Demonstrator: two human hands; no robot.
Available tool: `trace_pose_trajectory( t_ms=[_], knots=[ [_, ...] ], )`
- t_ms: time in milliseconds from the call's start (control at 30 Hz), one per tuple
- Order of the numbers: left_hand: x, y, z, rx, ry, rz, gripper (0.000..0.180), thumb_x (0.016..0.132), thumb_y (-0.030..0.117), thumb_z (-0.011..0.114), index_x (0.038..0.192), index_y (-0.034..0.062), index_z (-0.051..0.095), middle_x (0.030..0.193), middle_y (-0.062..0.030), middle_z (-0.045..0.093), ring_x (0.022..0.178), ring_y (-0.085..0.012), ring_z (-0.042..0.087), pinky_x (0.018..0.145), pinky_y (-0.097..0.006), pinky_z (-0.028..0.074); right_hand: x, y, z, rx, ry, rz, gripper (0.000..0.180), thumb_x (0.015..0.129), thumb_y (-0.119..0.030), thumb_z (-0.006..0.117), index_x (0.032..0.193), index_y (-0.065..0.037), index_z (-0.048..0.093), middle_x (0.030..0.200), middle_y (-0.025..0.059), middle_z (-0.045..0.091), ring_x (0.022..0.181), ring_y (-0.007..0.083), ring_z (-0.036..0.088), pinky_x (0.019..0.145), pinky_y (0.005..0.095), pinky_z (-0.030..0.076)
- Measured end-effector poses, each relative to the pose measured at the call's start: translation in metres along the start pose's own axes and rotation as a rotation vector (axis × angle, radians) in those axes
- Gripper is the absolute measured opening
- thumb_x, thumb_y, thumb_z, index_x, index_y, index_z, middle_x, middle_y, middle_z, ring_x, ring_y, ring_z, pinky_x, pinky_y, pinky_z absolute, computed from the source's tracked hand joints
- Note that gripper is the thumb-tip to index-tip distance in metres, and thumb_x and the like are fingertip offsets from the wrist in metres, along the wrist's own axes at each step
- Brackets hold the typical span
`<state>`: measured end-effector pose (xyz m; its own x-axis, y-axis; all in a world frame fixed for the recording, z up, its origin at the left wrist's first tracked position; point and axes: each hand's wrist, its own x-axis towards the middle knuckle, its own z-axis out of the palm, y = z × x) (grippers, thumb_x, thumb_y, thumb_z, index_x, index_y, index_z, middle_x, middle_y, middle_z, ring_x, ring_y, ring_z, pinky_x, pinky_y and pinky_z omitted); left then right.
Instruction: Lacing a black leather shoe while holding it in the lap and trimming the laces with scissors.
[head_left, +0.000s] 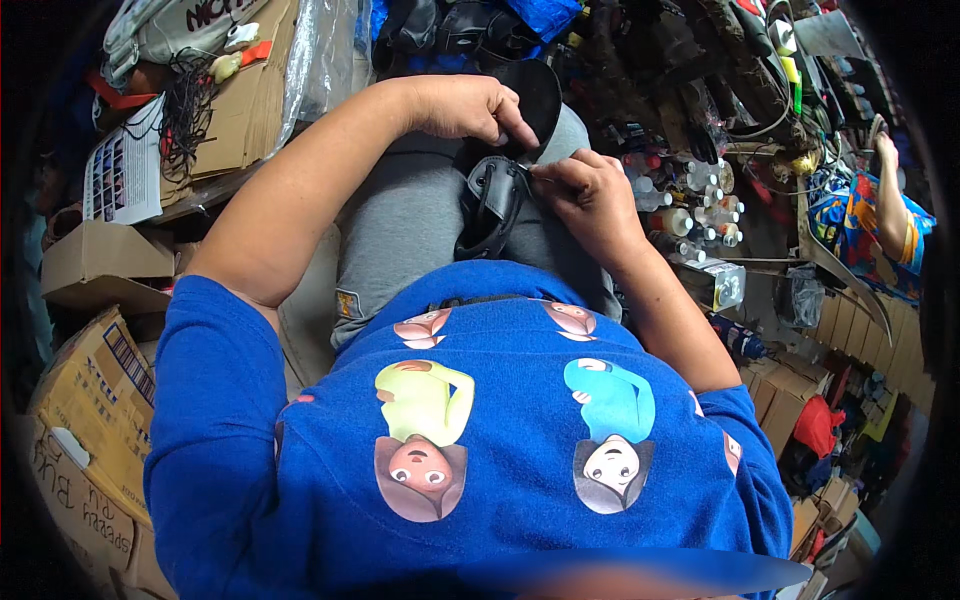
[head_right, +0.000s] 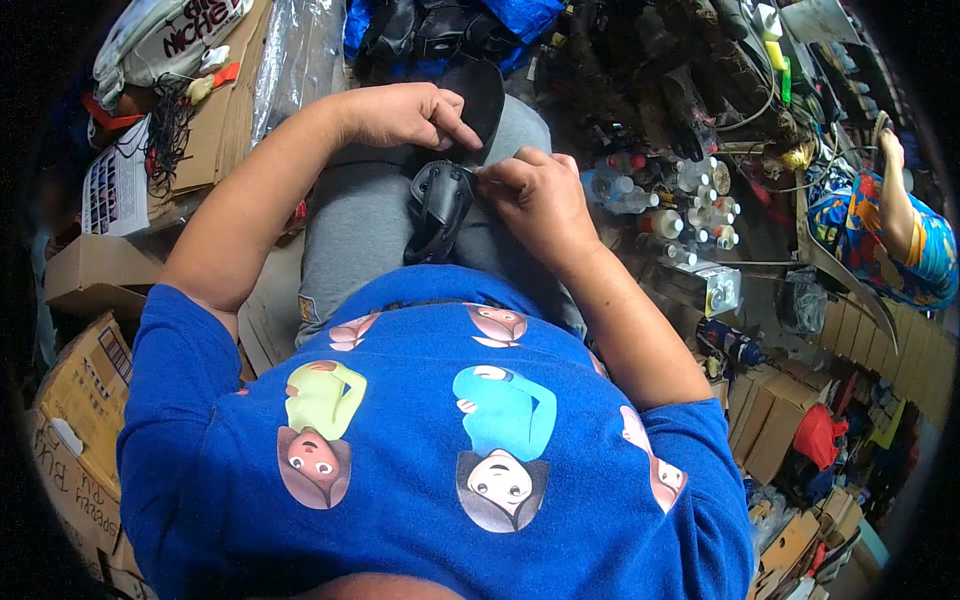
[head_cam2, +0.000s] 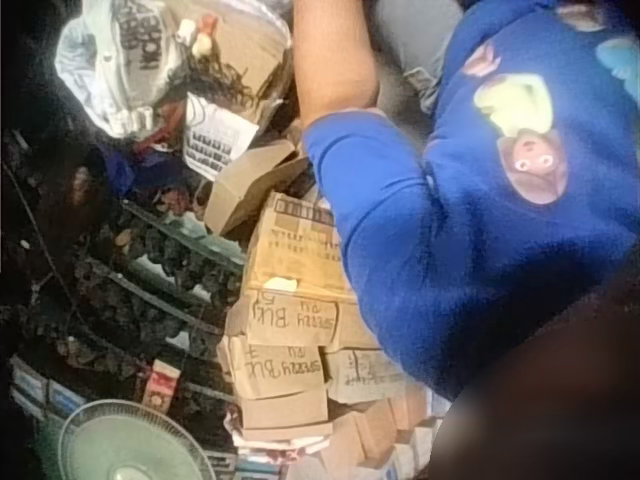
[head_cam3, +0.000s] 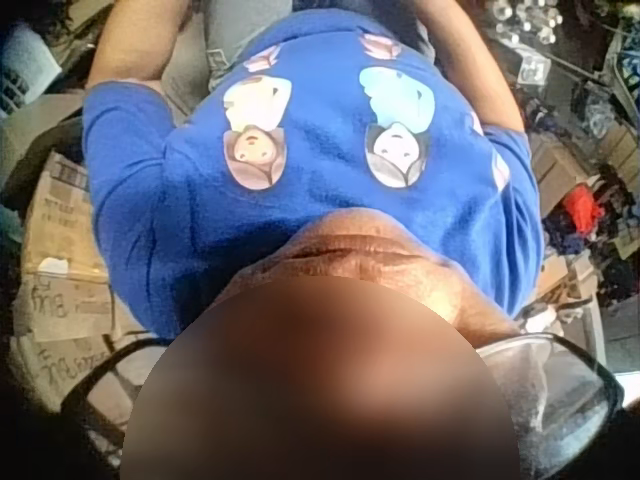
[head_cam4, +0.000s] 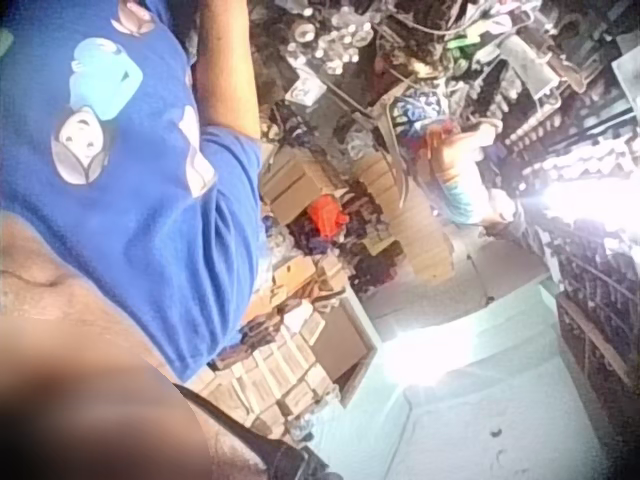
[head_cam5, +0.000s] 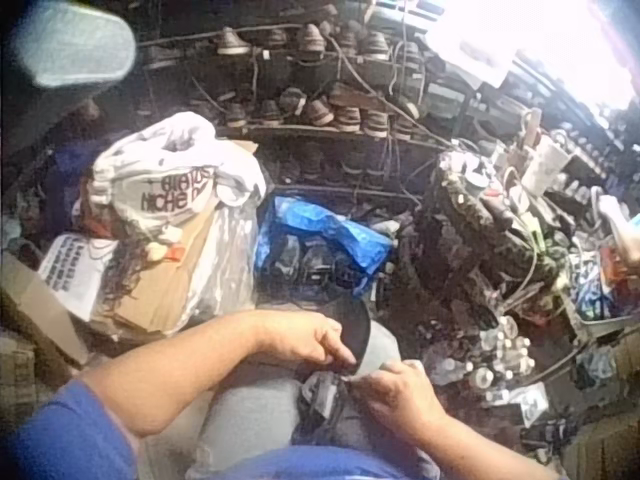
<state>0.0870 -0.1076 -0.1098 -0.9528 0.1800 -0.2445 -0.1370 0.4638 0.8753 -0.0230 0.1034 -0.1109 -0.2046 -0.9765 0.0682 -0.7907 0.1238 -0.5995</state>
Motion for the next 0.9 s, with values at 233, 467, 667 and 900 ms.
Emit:
trace_pose_trajectory(
  t_ms=[233, 467, 667, 900],
  knots=[
    [0.011, 0.003, -0.001, -0.018, 0.100, 0.032, 0.024, 0.075, 0.001, 0.065, 0.096, 0.0079, 0.072, 0.079, -0.0017, 0.044, 0.077, -0.0139, 0.048, 0.074, -0.026, 0.041, 0.004, -0.003, -0.005, -0.085, 0.036, -0.050, 0.010, 0.076, -0.018, 0.068, 0.085, -0.016, 0.070, 0.073, 0.0046, 0.059, 0.073, 0.0235, 0.058, 0.078, 0.0360, 0.037],
    [0.018, 0.005, 0.001, 0.030, 0.131, 0.055, 0.020, 0.075, 0.003, 0.067, 0.093, 0.0076, 0.072, 0.078, -0.0005, 0.044, 0.077, -0.0138, 0.048, 0.074, -0.025, 0.042, 0.012, -0.002, -0.008, -0.051, -0.024, 0.024, 0.011, 0.075, -0.015, 0.066, 0.085, -0.016, 0.070, 0.075, 0.0053, 0.060, 0.074, 0.0242, 0.058, 0.078, 0.0376, 0.038],
    [0.016, 0.012, -0.002, 0.126, 0.092, 0.009, 0.022, 0.075, 0.004, 0.069, 0.096, 0.0079, 0.071, 0.083, -0.0030, 0.057, 0.077, -0.0155, 0.058, 0.073, -0.027, 0.046, 0.007, 0.002, -0.017, -0.115, -0.102, -0.017, 0.017, 0.075, -0.015, 0.066, 0.091, -0.017, 0.071, 0.077, 0.0052, 0.060, 0.077, 0.0237, 0.059, 0.079, 0.0386, 0.038],
    [0.013, 0.005, -0.009, 0.002, -0.055, -0.032, 0.030, 0.077, 0.004, 0.064, 0.106, 0.0066, 0.068, 0.084, -0.0054, 0.058, 0.083, -0.0174, 0.057, 0.078, -0.028, 0.045, -0.008, -0.003, -0.012, -0.139, -0.049, -0.065, 0.022, 0.076, -0.017, 0.067, 0.098, -0.018, 0.069, 0.076, 0.0045, 0.058, 0.076, 0.0222, 0.058, 0.080, 0.0399, 0.038]
  ],
)
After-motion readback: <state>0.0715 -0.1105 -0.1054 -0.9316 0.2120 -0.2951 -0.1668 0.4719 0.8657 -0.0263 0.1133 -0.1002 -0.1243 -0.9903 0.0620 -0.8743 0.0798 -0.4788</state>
